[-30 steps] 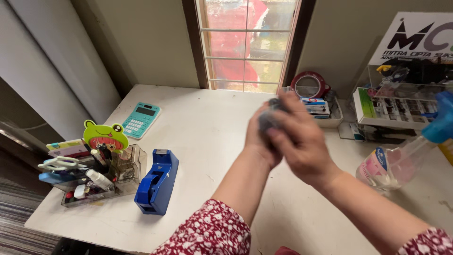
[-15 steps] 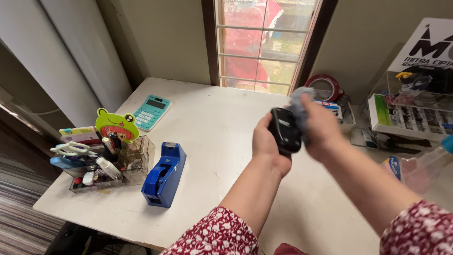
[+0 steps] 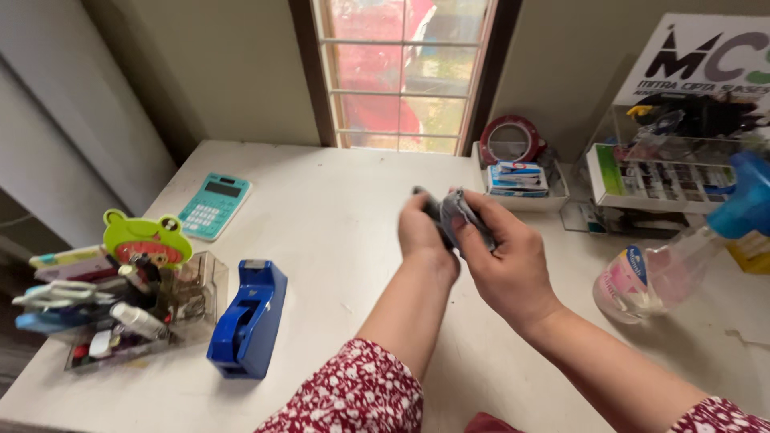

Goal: The person cleans various office items with a cloth and organizes them into containers on a white desk.

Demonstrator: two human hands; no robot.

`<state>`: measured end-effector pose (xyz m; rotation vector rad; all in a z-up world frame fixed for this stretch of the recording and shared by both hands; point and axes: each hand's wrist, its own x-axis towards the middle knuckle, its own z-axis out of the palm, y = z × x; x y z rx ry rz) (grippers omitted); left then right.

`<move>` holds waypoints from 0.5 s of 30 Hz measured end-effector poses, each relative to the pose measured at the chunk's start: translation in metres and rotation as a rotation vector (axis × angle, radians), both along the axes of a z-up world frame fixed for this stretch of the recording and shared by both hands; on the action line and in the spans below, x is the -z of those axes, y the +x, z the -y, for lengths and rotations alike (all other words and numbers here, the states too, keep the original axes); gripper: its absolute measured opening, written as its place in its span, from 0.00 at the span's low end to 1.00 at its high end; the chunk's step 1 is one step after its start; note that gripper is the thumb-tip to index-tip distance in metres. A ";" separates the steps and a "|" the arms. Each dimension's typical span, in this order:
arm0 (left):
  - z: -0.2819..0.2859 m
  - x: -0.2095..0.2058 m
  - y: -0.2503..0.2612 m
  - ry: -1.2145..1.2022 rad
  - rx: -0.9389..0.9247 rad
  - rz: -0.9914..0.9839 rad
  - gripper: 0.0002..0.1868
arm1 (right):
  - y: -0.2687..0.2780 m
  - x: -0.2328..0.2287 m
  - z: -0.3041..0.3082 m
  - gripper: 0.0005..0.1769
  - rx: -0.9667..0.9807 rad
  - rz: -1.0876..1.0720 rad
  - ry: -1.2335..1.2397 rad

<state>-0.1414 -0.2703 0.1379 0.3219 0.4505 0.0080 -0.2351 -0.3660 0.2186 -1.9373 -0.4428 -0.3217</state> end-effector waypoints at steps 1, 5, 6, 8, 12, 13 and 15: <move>0.011 0.005 0.002 -0.042 0.049 0.196 0.11 | 0.004 0.000 0.001 0.22 -0.052 0.074 0.038; 0.021 -0.009 0.005 0.087 0.038 -0.045 0.37 | 0.014 0.014 0.023 0.20 -0.004 0.219 -0.022; 0.022 -0.015 0.001 0.177 0.055 -0.074 0.41 | 0.013 0.023 0.032 0.19 0.054 0.179 0.001; 0.022 -0.026 -0.006 0.361 0.079 -0.131 0.50 | 0.012 0.047 0.051 0.18 0.165 0.030 0.043; 0.042 -0.031 -0.016 0.539 0.174 -0.176 0.49 | 0.011 0.109 0.093 0.17 0.314 -0.328 -0.114; 0.052 -0.030 -0.020 0.596 0.193 -0.205 0.50 | 0.011 0.122 0.103 0.17 0.328 -0.399 -0.210; 0.068 -0.027 -0.024 0.657 0.211 -0.300 0.49 | 0.013 0.137 0.122 0.19 0.225 -0.393 -0.333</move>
